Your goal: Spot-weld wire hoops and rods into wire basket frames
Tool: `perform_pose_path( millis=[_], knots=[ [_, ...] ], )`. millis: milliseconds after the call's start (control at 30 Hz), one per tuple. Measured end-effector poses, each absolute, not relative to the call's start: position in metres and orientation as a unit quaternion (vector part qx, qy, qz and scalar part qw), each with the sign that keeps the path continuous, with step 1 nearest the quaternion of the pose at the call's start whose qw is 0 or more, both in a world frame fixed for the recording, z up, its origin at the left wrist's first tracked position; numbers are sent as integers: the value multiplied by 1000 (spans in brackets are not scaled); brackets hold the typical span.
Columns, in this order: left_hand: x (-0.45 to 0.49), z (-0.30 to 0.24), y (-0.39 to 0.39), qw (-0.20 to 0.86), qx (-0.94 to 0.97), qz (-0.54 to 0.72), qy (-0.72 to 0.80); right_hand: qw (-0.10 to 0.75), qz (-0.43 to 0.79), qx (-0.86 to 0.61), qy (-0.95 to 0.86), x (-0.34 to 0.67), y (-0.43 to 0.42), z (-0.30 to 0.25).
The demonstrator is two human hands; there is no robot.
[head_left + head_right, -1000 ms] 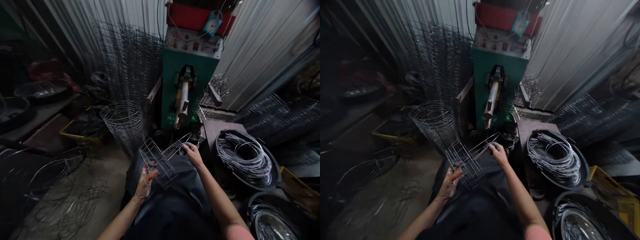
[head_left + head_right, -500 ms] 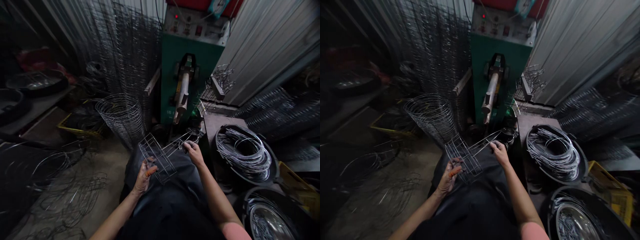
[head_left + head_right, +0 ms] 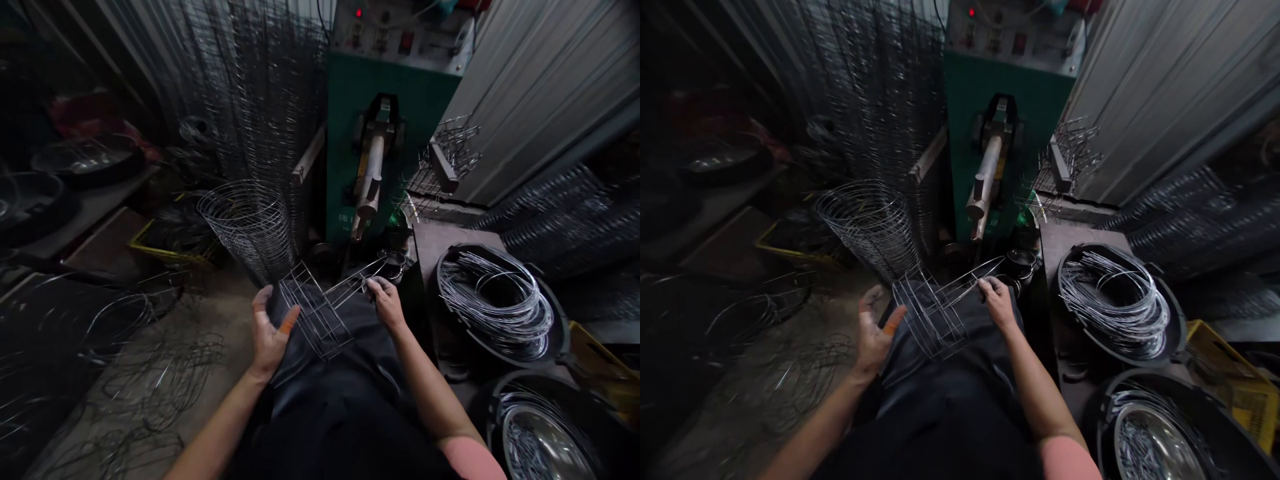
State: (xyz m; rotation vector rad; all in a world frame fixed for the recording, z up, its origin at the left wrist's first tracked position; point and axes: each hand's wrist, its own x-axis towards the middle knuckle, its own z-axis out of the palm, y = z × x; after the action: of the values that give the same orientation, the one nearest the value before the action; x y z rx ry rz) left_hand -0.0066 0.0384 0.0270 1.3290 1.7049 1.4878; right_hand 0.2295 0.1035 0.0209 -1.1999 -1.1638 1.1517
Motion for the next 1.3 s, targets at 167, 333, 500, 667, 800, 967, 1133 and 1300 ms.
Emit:
perform_pose_path(
  millis=[167, 333, 500, 667, 800, 967, 1133, 1300],
  knots=[
    [26, 91, 74, 45, 764, 297, 571, 526, 480, -499, -494, 226, 106, 24],
    [75, 96, 93, 6, 817, 155, 555, 518, 481, -504, -496, 225, 101, 32],
    [86, 89, 98, 9, 822, 141, 552, 513, 486, -505, -495, 229, 100, 34],
    [85, 90, 104, -9, 822, 150, 549, 530, 496, -487, -485, 229, 109, 29],
    [88, 92, 113, -19, 825, 158, 543, 545, 504, -481, -467, 228, 119, 29],
    [92, 95, 127, -23, 825, 149, 544, 559, 495, -491, -448, 226, 132, 30],
    [96, 93, 143, -15, 828, 130, 545, 571, 510, -486, -422, 223, 145, 23],
    [94, 92, 158, -11, 830, 105, 547, 573, 513, -489, -413, 219, 157, 26]
  ],
)
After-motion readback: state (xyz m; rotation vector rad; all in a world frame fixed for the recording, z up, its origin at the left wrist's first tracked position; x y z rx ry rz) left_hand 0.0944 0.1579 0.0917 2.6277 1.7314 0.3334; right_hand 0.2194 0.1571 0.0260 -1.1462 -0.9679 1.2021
